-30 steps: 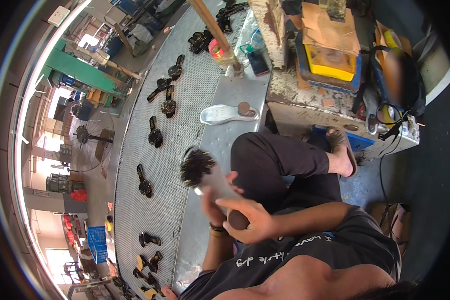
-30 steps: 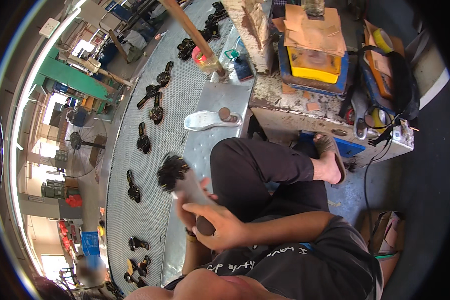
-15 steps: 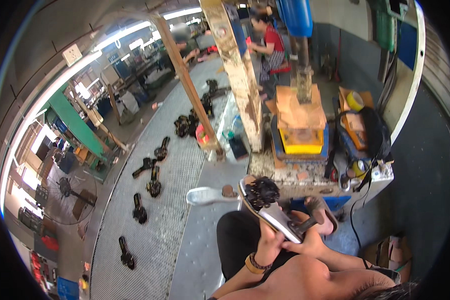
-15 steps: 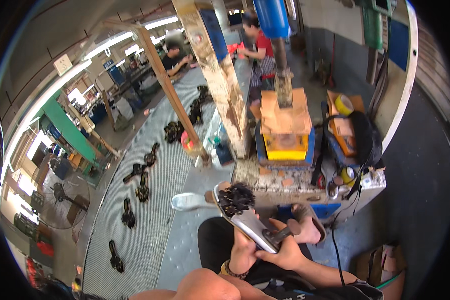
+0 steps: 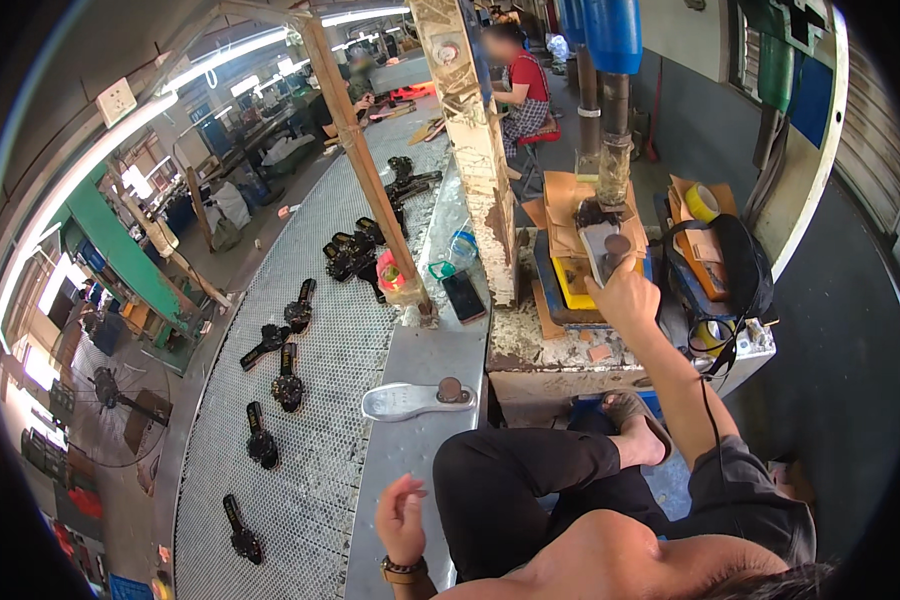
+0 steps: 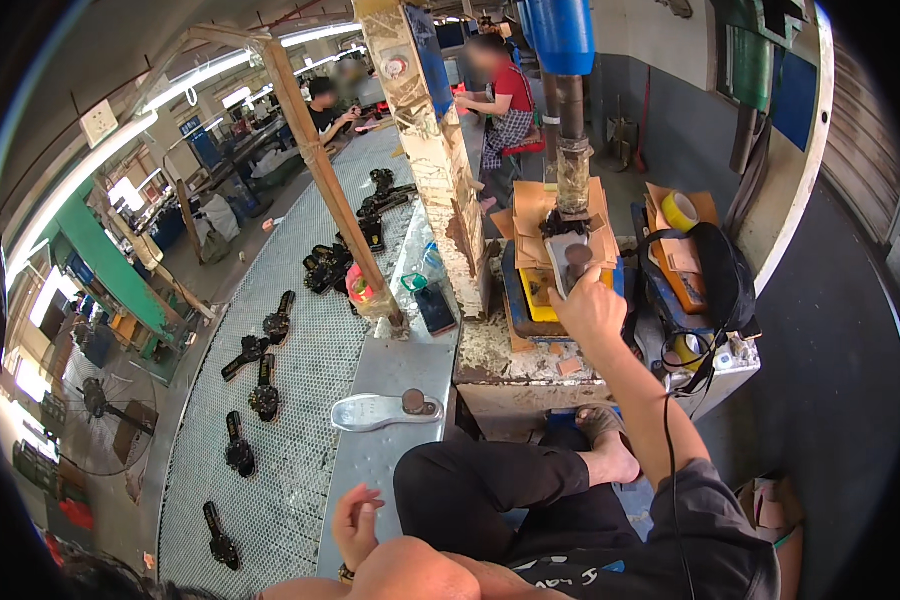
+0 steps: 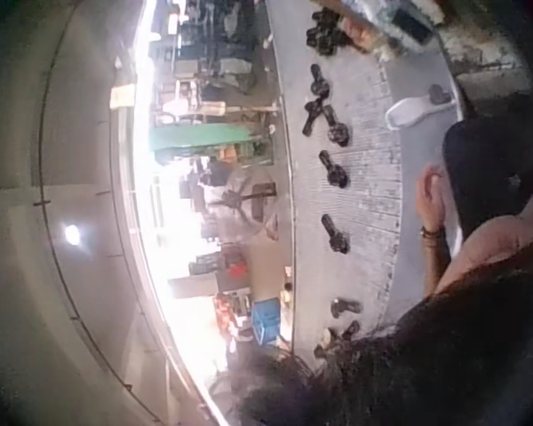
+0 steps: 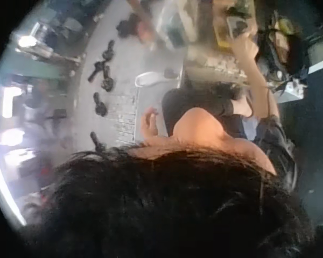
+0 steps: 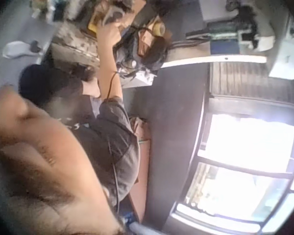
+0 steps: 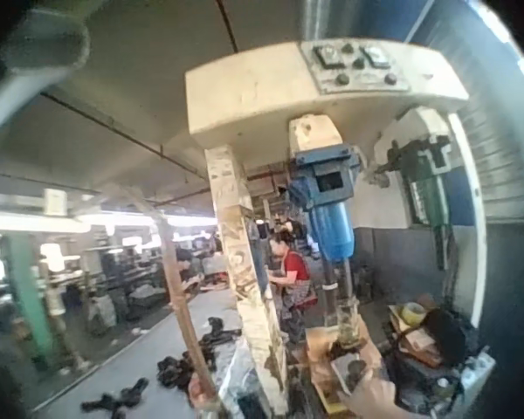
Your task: Processing shoe components by picking up soles from a conveyor and placing them into a press machine.
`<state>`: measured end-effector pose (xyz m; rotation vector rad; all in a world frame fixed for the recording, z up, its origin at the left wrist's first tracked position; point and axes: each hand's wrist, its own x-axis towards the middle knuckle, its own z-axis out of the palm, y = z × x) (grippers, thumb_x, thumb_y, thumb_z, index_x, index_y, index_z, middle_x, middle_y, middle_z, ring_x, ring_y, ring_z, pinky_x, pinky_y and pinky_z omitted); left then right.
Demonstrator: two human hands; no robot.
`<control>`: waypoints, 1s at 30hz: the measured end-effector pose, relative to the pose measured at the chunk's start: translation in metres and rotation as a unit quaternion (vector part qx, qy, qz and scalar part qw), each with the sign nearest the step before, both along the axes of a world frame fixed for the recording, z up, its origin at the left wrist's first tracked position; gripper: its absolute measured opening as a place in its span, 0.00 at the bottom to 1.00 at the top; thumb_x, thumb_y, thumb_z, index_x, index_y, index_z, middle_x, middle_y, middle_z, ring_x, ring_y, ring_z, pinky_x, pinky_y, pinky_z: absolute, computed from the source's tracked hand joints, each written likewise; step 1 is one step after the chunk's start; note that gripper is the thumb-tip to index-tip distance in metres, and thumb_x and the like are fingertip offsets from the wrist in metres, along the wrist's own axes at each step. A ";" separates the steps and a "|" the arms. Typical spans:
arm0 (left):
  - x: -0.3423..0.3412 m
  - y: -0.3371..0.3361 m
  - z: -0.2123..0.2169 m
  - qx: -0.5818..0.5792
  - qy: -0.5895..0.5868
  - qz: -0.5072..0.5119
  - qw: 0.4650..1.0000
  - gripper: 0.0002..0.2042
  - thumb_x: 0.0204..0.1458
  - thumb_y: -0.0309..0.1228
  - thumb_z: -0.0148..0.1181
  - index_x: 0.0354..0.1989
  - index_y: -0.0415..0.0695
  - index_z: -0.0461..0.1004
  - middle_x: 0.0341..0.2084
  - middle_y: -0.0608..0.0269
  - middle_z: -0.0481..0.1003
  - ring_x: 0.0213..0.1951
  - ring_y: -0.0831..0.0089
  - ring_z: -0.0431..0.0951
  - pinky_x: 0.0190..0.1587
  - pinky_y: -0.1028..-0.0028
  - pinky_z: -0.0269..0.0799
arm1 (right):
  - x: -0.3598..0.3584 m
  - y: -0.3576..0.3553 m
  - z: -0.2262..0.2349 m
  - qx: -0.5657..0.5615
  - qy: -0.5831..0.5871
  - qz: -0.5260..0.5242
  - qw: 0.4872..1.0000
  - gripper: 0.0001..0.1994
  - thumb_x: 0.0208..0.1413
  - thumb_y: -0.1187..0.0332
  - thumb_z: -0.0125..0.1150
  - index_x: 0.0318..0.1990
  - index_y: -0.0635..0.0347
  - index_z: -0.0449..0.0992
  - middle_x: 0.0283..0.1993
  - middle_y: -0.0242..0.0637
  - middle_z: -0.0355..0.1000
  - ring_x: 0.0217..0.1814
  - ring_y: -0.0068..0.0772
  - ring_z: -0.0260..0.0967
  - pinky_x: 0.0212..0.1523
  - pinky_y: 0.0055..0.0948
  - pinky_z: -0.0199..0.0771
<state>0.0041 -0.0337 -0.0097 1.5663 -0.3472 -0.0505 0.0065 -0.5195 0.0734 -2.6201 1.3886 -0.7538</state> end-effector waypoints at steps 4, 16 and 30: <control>0.036 0.038 -0.030 0.119 -0.026 -0.027 0.992 0.10 0.60 0.18 0.55 0.48 0.33 0.78 0.42 0.54 0.81 0.43 0.70 0.82 0.49 0.73 0.77 | 0.018 -0.041 0.002 -0.043 -0.024 -0.021 0.999 0.33 0.52 0.39 0.68 0.44 0.65 0.68 0.30 0.52 0.81 0.33 0.53 0.83 0.35 0.44 0.82; 0.317 0.194 -0.090 0.587 0.065 0.352 0.726 0.53 0.55 0.41 0.71 0.81 0.60 0.35 0.78 0.48 0.44 0.75 0.41 0.50 0.71 0.43 0.62 | 0.010 -0.036 -0.022 -0.191 -0.141 0.012 0.971 0.35 0.60 0.47 0.64 0.58 0.76 0.70 0.68 0.60 0.61 0.73 0.61 0.57 0.70 0.52 0.60; 0.340 0.268 -0.101 0.625 0.118 0.045 0.770 0.32 0.58 0.57 0.62 0.35 0.30 0.83 0.25 0.48 0.83 0.23 0.56 0.85 0.28 0.64 0.81 | 0.013 -0.026 -0.013 -0.175 -0.238 0.098 0.950 0.23 0.57 0.61 0.67 0.49 0.78 0.73 0.57 0.56 0.70 0.61 0.60 0.66 0.63 0.48 0.68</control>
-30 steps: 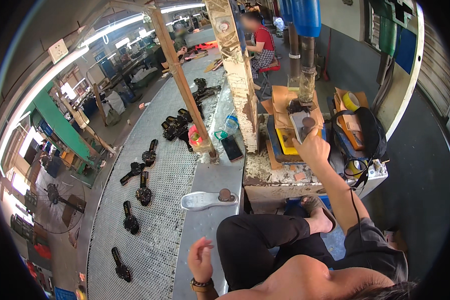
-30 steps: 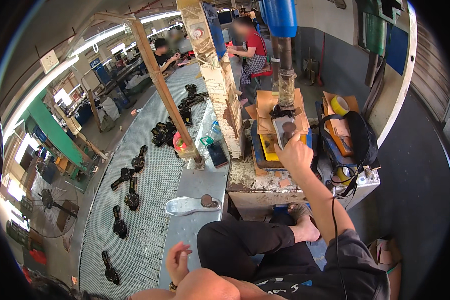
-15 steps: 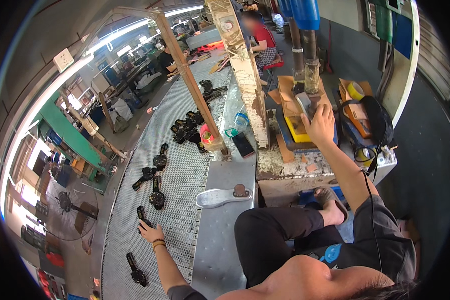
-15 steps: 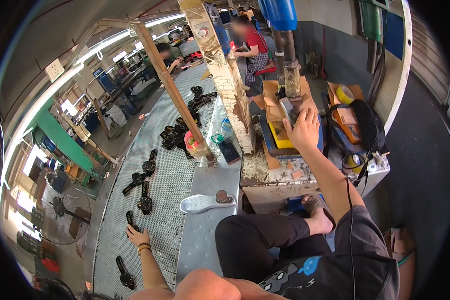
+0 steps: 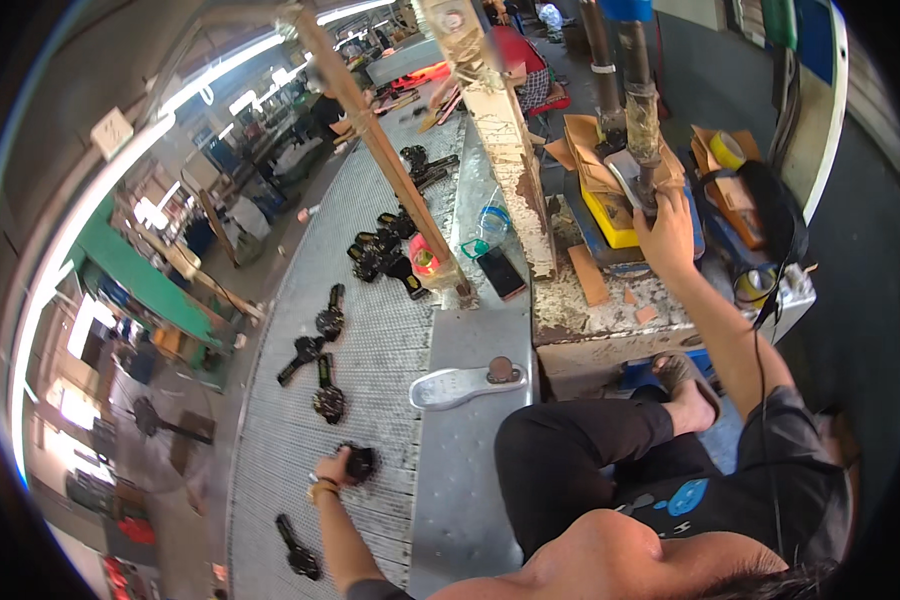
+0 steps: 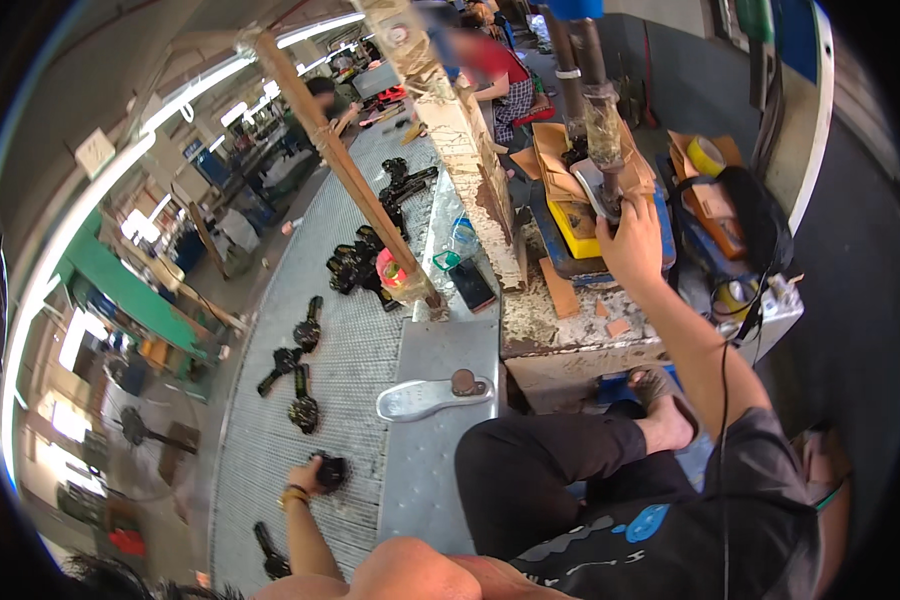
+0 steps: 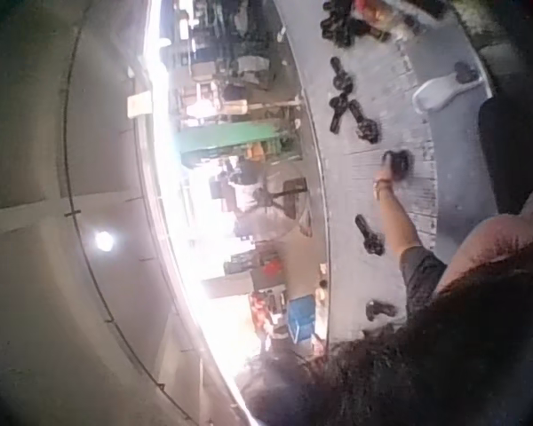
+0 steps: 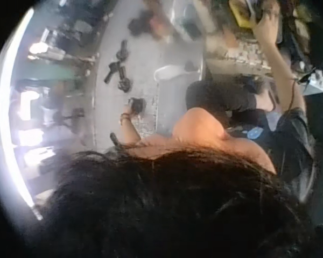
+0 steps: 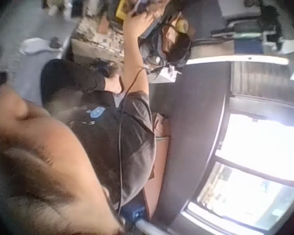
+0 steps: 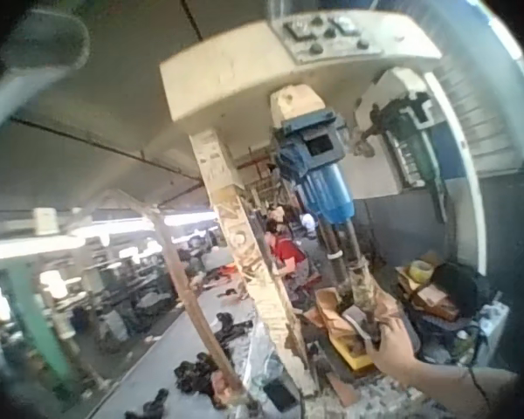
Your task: Processing shoe components by picking up soles from a conveyor and placing them into a press machine.
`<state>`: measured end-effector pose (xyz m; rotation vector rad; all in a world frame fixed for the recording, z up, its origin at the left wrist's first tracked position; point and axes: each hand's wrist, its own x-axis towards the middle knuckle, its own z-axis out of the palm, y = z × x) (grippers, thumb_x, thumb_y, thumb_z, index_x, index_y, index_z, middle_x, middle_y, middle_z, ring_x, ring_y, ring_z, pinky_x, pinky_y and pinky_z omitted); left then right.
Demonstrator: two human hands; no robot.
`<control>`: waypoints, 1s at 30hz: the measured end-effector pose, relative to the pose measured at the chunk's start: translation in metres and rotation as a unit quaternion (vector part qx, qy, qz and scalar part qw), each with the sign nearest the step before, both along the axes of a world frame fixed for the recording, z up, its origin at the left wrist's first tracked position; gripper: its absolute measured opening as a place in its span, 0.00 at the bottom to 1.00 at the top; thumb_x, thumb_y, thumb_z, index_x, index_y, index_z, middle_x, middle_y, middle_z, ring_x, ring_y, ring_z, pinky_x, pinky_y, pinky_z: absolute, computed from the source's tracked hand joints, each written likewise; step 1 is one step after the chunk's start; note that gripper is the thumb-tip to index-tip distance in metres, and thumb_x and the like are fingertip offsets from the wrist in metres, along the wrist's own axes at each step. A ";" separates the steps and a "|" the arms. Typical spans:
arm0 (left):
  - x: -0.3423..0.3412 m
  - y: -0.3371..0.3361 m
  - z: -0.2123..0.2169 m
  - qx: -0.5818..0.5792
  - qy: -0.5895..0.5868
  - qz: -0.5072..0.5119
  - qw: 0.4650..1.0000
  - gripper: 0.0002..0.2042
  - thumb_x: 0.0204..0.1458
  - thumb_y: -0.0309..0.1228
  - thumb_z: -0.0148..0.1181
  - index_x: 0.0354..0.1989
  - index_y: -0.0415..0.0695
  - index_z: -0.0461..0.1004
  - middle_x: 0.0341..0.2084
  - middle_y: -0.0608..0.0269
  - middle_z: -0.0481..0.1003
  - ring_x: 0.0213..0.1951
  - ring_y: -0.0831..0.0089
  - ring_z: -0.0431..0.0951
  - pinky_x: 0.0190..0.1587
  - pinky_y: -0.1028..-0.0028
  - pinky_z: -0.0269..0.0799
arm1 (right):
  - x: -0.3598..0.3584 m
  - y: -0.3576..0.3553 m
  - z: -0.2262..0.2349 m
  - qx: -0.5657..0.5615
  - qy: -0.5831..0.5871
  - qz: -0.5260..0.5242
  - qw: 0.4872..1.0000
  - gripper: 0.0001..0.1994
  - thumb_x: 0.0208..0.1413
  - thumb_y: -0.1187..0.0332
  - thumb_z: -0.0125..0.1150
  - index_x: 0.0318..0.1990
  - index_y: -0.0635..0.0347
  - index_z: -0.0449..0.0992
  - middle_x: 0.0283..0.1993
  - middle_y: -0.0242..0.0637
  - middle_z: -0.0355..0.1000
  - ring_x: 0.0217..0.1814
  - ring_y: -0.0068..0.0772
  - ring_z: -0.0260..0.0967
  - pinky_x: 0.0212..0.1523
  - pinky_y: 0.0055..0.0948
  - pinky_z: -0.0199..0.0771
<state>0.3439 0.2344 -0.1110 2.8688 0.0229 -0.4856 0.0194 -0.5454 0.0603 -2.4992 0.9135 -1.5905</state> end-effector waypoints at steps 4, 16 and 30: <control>-0.055 -0.061 -0.025 -0.283 0.041 0.117 0.951 0.22 0.64 0.45 0.55 0.51 0.36 0.78 0.41 0.50 0.82 0.42 0.59 0.86 0.37 0.61 0.83 | 0.003 -0.023 0.048 0.193 0.020 -0.063 0.979 0.20 0.52 0.57 0.68 0.45 0.65 0.80 0.48 0.54 0.77 0.52 0.60 0.74 0.54 0.49 0.75; -0.178 -0.038 0.044 0.070 -0.097 0.050 0.992 0.28 0.41 0.50 0.79 0.36 0.33 0.82 0.36 0.45 0.85 0.41 0.49 0.86 0.48 0.51 0.77 | 0.041 -0.037 0.018 0.141 -0.006 -0.107 0.984 0.19 0.53 0.60 0.66 0.48 0.63 0.82 0.55 0.53 0.78 0.63 0.50 0.72 0.64 0.46 0.69; -0.380 -0.196 0.052 -0.802 0.133 0.275 0.513 0.25 0.73 0.49 0.42 0.63 0.39 0.67 0.58 0.46 0.75 0.53 0.55 0.81 0.56 0.55 0.79 | -0.081 0.402 -0.098 0.637 -0.003 0.551 0.539 0.04 0.55 0.80 0.64 0.37 0.64 0.81 0.63 0.46 0.76 0.71 0.41 0.68 0.70 0.38 0.64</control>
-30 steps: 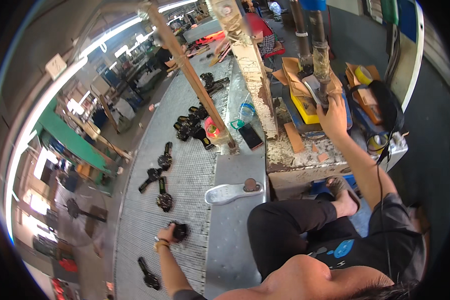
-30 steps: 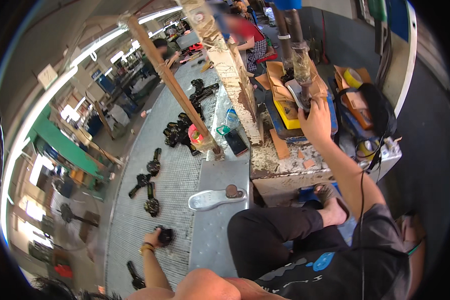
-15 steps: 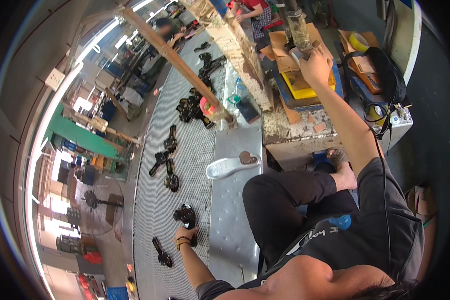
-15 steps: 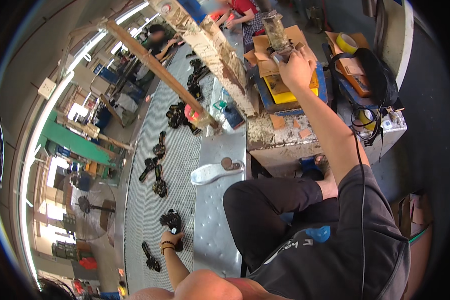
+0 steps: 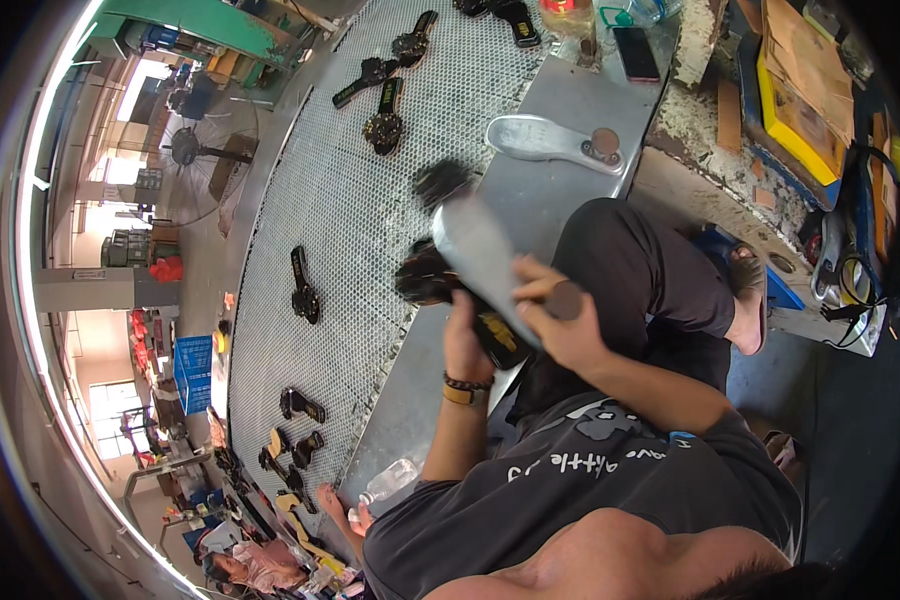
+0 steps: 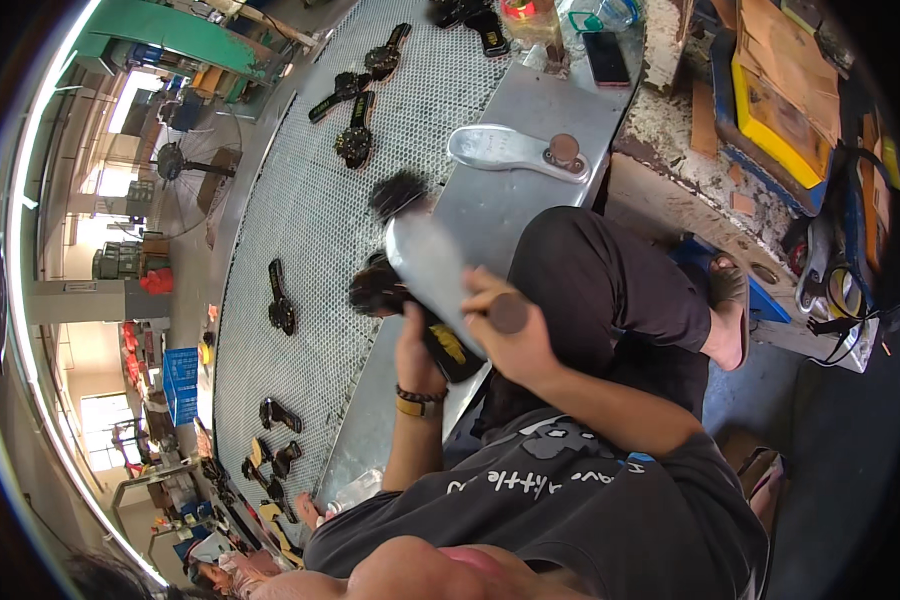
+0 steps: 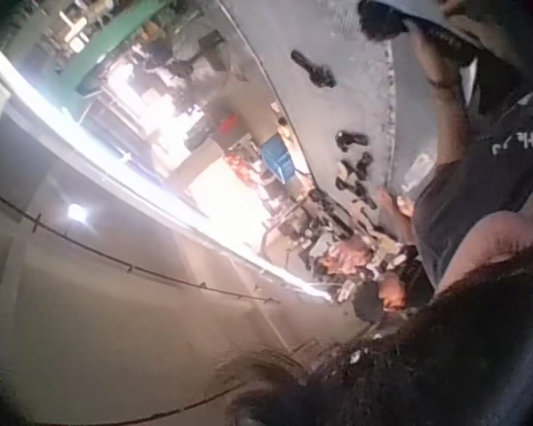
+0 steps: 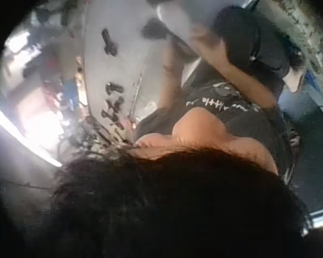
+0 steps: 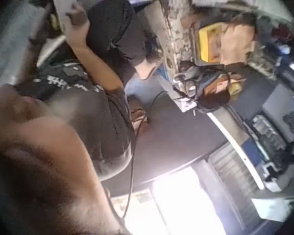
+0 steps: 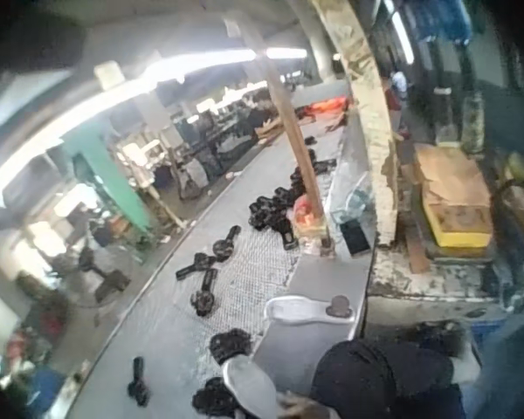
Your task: Processing shoe components by picking up soles from a conveyor and placing them into a press machine.
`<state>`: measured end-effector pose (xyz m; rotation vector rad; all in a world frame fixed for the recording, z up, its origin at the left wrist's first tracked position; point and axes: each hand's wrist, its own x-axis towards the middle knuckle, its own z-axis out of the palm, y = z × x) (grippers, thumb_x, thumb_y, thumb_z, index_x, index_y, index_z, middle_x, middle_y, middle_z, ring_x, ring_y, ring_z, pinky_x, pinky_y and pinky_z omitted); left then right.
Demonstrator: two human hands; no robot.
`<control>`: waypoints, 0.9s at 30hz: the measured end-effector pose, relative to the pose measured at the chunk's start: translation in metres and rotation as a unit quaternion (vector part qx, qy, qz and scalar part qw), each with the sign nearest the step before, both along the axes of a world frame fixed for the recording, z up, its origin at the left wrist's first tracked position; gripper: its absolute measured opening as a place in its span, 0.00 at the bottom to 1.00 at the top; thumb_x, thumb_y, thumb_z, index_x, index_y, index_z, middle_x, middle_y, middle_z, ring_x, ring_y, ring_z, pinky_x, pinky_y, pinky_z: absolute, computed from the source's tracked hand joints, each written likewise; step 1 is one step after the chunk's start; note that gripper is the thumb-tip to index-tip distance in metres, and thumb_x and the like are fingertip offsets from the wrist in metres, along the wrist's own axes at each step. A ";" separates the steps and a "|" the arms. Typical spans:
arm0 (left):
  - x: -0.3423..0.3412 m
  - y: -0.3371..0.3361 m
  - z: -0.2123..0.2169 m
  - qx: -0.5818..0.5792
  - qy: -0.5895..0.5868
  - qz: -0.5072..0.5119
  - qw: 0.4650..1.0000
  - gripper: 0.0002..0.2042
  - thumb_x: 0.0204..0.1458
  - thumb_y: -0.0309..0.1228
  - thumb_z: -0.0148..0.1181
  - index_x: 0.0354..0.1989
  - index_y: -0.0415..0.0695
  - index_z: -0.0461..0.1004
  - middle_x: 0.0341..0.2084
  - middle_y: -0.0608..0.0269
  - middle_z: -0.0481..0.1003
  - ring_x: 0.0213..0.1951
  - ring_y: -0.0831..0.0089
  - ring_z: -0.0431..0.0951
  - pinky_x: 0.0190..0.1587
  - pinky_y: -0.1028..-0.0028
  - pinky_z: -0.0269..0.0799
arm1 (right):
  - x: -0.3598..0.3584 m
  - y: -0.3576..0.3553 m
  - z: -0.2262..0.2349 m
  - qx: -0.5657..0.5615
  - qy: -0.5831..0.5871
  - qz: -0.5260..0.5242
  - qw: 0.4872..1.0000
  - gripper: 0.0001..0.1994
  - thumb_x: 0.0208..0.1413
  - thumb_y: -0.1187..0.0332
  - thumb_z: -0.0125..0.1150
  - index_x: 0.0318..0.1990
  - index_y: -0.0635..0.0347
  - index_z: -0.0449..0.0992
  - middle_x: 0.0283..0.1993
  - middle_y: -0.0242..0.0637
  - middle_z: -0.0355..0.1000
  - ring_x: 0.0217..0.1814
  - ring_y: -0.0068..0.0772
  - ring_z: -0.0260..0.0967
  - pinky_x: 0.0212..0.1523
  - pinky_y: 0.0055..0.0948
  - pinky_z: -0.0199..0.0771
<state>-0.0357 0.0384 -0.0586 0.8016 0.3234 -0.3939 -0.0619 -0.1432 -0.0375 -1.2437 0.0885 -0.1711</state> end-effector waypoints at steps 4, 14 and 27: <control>0.028 0.063 -0.037 0.126 0.021 0.223 0.966 0.26 0.74 0.46 0.38 0.64 0.34 0.66 0.59 0.48 0.75 0.56 0.53 0.79 0.60 0.53 0.76 | -0.007 0.055 -0.031 0.013 0.096 0.183 0.978 0.06 0.54 0.78 0.67 0.39 0.64 0.80 0.66 0.44 0.74 0.77 0.50 0.61 0.73 0.42 0.61; -0.001 0.118 0.008 0.397 -0.176 0.429 0.792 0.24 0.74 0.41 0.41 0.61 0.28 0.63 0.56 0.44 0.74 0.49 0.60 0.80 0.51 0.63 0.79 | 0.079 -0.108 0.041 -0.443 -0.027 -0.178 0.878 0.16 0.46 0.83 0.57 0.44 0.62 0.78 0.45 0.50 0.76 0.50 0.54 0.75 0.53 0.44 0.76; -0.007 -0.084 0.040 0.088 0.030 0.111 0.989 0.25 0.70 0.46 0.45 0.57 0.33 0.71 0.50 0.47 0.79 0.39 0.59 0.83 0.40 0.60 0.81 | 0.103 -0.119 0.099 -0.454 0.013 0.012 0.891 0.18 0.54 0.58 0.71 0.45 0.64 0.81 0.37 0.53 0.80 0.44 0.56 0.80 0.45 0.45 0.78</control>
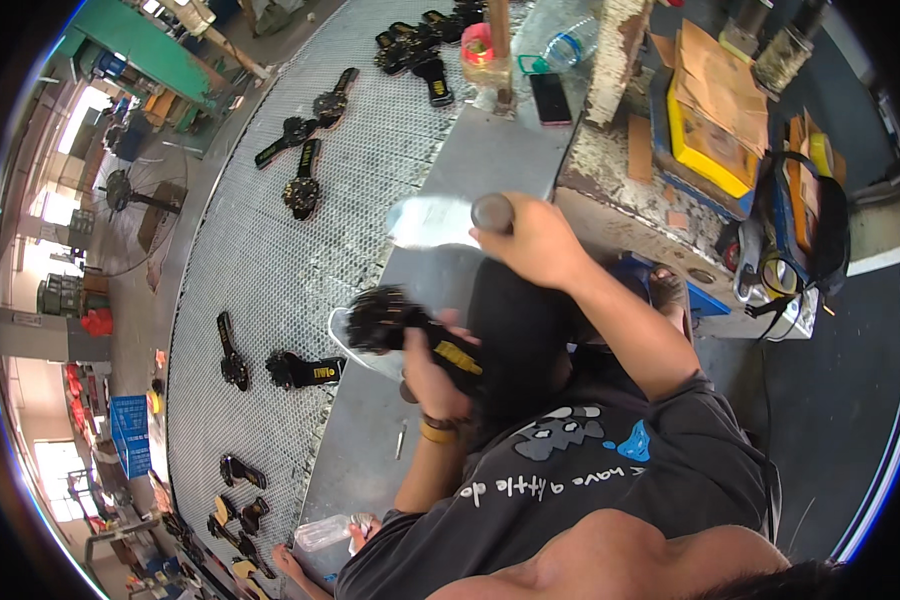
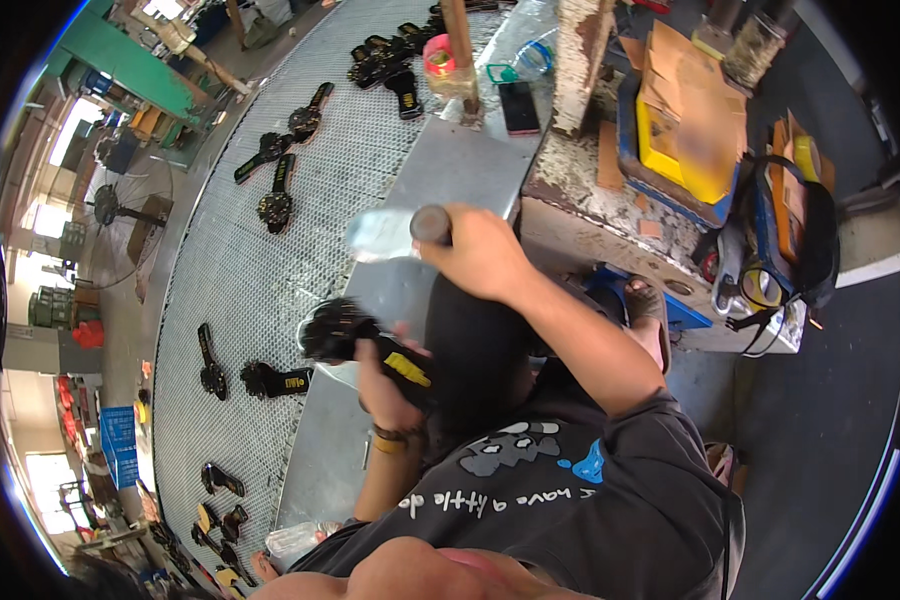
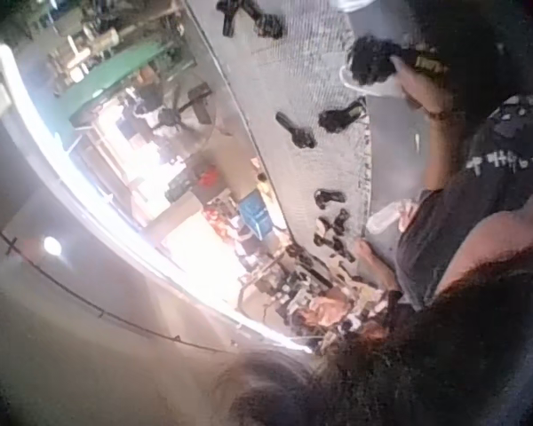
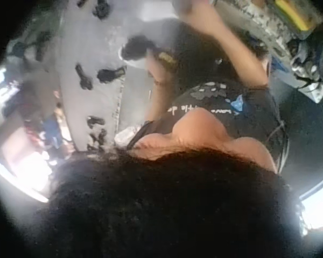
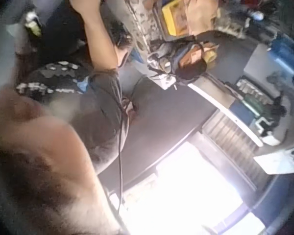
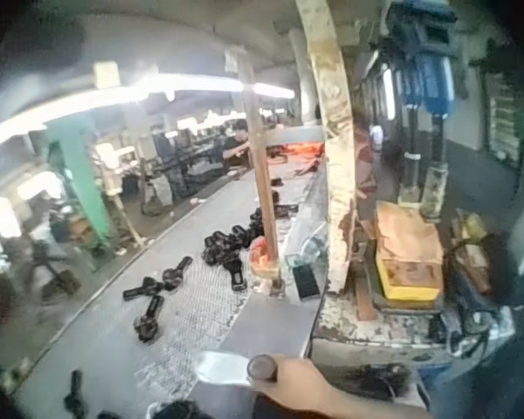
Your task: Processing shoe components by picking up soles from a conveyor and placing them into a press machine.
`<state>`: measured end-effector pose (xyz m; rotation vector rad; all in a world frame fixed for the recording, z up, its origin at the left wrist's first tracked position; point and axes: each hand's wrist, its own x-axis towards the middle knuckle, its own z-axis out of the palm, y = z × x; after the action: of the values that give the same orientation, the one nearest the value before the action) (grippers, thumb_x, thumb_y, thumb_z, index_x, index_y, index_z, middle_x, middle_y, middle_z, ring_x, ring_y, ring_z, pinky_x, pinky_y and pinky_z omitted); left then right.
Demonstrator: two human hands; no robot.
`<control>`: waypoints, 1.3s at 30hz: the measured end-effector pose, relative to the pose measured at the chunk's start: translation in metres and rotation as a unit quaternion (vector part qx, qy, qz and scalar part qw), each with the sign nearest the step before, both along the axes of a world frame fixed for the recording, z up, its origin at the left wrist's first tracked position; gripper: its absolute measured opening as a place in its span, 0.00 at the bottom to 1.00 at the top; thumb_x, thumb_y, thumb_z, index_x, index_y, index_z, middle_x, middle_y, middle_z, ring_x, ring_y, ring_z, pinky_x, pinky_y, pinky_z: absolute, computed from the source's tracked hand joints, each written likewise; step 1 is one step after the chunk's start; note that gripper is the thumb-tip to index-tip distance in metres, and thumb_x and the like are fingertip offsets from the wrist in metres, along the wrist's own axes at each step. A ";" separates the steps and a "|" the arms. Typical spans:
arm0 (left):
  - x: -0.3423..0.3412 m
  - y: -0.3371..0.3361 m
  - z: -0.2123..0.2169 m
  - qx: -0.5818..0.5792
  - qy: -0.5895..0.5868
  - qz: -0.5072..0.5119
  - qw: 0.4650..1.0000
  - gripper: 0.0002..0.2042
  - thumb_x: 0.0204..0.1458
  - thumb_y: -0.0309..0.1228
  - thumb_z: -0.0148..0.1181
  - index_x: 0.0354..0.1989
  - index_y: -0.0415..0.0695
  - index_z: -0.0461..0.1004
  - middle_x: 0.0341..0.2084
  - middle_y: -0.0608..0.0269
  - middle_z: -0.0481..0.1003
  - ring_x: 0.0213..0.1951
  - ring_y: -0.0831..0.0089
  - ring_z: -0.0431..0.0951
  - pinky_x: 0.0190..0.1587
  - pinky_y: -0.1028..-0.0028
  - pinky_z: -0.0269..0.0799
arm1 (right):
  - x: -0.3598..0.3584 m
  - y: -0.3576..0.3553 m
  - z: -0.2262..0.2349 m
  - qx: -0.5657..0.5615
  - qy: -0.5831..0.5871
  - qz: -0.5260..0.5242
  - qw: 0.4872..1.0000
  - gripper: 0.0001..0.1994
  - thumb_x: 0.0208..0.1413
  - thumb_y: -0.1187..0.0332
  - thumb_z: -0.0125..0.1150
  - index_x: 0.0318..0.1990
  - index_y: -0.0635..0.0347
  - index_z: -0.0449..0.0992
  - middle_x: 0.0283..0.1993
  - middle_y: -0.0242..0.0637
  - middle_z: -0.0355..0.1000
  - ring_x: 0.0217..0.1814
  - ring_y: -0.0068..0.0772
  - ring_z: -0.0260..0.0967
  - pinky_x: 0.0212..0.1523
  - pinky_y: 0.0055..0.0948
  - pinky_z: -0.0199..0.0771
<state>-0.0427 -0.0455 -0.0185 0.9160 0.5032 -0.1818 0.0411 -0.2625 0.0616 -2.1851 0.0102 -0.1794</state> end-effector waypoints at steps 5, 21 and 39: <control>0.029 -0.008 0.056 -0.106 -0.080 0.035 0.990 0.37 0.63 0.60 0.38 0.56 0.32 0.71 0.50 0.46 0.78 0.43 0.61 0.79 0.49 0.60 0.78 | -0.137 0.007 0.018 0.134 0.010 0.056 0.989 0.11 0.55 0.70 0.73 0.43 0.63 0.79 0.47 0.45 0.79 0.62 0.49 0.77 0.60 0.39 0.76; -0.006 -0.116 0.072 0.284 -0.603 -0.496 0.557 0.35 0.58 0.36 0.64 0.74 0.38 0.61 0.78 0.39 0.45 0.78 0.45 0.45 0.76 0.53 0.41 | -0.165 -0.102 -0.016 0.293 -0.068 -0.229 0.926 0.28 0.55 0.57 0.73 0.56 0.65 0.72 0.47 0.38 0.75 0.47 0.31 0.74 0.52 0.37 0.76; 0.384 0.213 -0.134 0.816 -0.035 -0.028 0.576 0.62 0.45 0.64 0.72 0.80 0.48 0.38 0.75 0.27 0.44 0.75 0.32 0.48 0.74 0.41 0.49 | -0.016 -0.322 0.018 -0.382 0.193 -0.495 0.756 0.55 0.54 0.21 0.48 0.64 0.76 0.63 0.55 0.67 0.75 0.61 0.63 0.75 0.60 0.55 0.74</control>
<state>0.3415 0.1676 -0.1528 2.7801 0.4804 0.3951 0.0249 -0.5848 0.0800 -2.7455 1.6088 -0.3571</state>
